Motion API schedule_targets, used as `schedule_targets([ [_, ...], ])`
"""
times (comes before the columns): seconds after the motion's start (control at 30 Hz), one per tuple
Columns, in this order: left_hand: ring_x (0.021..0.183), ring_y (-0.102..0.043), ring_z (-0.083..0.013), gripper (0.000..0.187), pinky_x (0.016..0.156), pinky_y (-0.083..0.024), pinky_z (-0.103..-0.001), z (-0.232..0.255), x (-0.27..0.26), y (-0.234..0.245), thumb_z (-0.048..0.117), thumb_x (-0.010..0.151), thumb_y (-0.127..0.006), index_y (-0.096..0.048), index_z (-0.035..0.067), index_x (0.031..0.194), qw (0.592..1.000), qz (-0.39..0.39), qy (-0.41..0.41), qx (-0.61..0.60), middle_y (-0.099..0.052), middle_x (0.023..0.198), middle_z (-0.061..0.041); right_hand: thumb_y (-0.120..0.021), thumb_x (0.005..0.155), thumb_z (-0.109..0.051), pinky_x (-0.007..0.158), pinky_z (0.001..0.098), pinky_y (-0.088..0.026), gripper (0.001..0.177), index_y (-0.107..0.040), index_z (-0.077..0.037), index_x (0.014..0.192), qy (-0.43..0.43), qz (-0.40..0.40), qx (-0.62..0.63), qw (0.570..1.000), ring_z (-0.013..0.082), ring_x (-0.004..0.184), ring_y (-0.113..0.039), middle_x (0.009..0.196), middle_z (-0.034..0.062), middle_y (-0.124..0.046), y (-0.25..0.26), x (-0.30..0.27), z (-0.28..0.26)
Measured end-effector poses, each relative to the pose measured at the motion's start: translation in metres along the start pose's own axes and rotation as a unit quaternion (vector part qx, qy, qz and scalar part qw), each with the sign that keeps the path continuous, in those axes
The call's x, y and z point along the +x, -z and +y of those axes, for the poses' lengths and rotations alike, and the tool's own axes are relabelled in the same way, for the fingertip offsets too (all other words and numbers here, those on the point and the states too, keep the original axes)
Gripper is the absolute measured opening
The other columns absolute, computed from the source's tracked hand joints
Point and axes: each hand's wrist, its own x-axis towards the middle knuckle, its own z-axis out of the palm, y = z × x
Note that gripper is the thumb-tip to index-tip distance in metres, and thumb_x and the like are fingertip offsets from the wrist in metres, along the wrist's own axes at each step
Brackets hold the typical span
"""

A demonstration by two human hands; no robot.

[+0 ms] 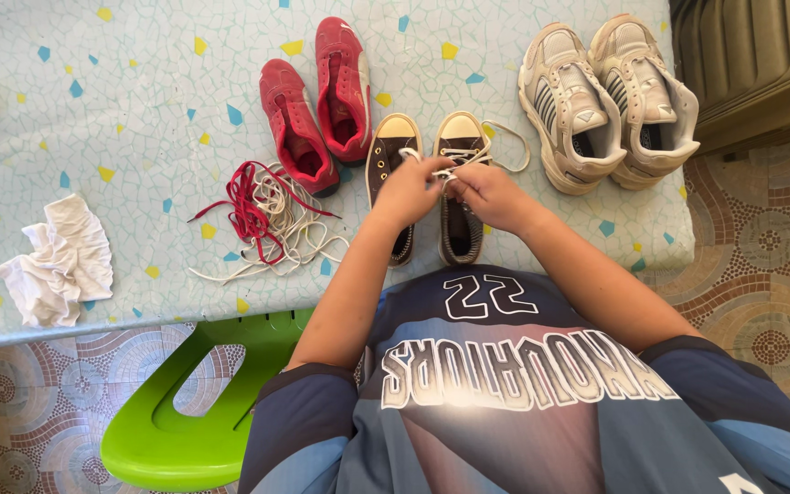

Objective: The person removes red laces from a pair of red sneakers, then takes white laces and threads them through the eyelets of a pair of brown high-top sneakers, pulling and arranging the laces to lace the shoes.

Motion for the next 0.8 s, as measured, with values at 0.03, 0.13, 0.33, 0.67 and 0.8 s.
schedule_targets([
  [0.03,0.094,-0.066,-0.0325,0.037,0.083,-0.052,-0.041,-0.01,0.0,-0.007,0.017,0.086,-0.069,-0.068,0.014,0.122,0.999,-0.019,-0.027,-0.003,-0.062,0.106,-0.02,-0.056,0.104,-0.015,0.073,0.0373,-0.051,0.017,-0.065,-0.003,0.095,0.02,0.007,-0.007,1.0,0.025,0.078,-0.063,0.084,0.0111,-0.065,-0.002,-0.002,0.0],
  [0.13,0.104,-0.061,-0.0348,0.026,0.091,-0.049,-0.041,-0.039,0.005,-0.02,0.017,0.087,-0.067,-0.074,0.009,0.111,0.998,-0.051,-0.022,0.025,-0.061,0.107,-0.02,-0.066,0.098,-0.014,0.071,0.0368,-0.049,0.012,-0.063,-0.005,0.107,0.0,0.034,0.024,0.999,0.0244,0.078,-0.059,0.087,0.0089,-0.062,-0.011,-0.009,0.012],
  [0.33,0.1,-0.064,-0.0294,0.028,0.092,-0.051,-0.036,-0.076,0.019,-0.024,0.02,0.104,-0.051,-0.074,0.006,0.096,0.995,0.085,0.006,-0.047,-0.062,0.105,-0.016,-0.07,0.091,-0.006,0.079,0.0351,-0.051,0.031,-0.062,-0.011,0.12,-0.139,0.19,0.048,0.971,0.0209,0.091,-0.059,0.103,0.0081,-0.058,-0.018,-0.01,0.084],
  [0.67,0.08,-0.053,-0.0106,0.036,0.08,-0.045,-0.027,-0.084,0.022,-0.036,0.026,0.113,-0.039,-0.055,0.006,0.087,0.879,0.042,0.029,-0.474,-0.061,0.083,0.0,-0.084,0.087,-0.023,0.089,0.0393,-0.05,0.035,-0.06,-0.007,0.106,-0.086,0.184,-0.166,0.965,0.0299,0.103,-0.057,0.114,0.0124,-0.053,-0.006,-0.016,0.101],
  [0.8,0.069,-0.04,-0.0092,0.035,0.067,-0.037,-0.027,-0.069,0.02,-0.031,0.027,0.113,-0.039,-0.053,0.008,0.087,0.858,0.028,0.021,-0.513,-0.045,0.074,0.004,-0.093,0.073,-0.044,0.078,0.0369,-0.049,0.058,-0.053,-0.006,0.092,-0.272,0.097,-0.1,0.952,0.026,0.089,-0.057,0.102,0.0104,-0.055,-0.014,-0.011,0.075],
])
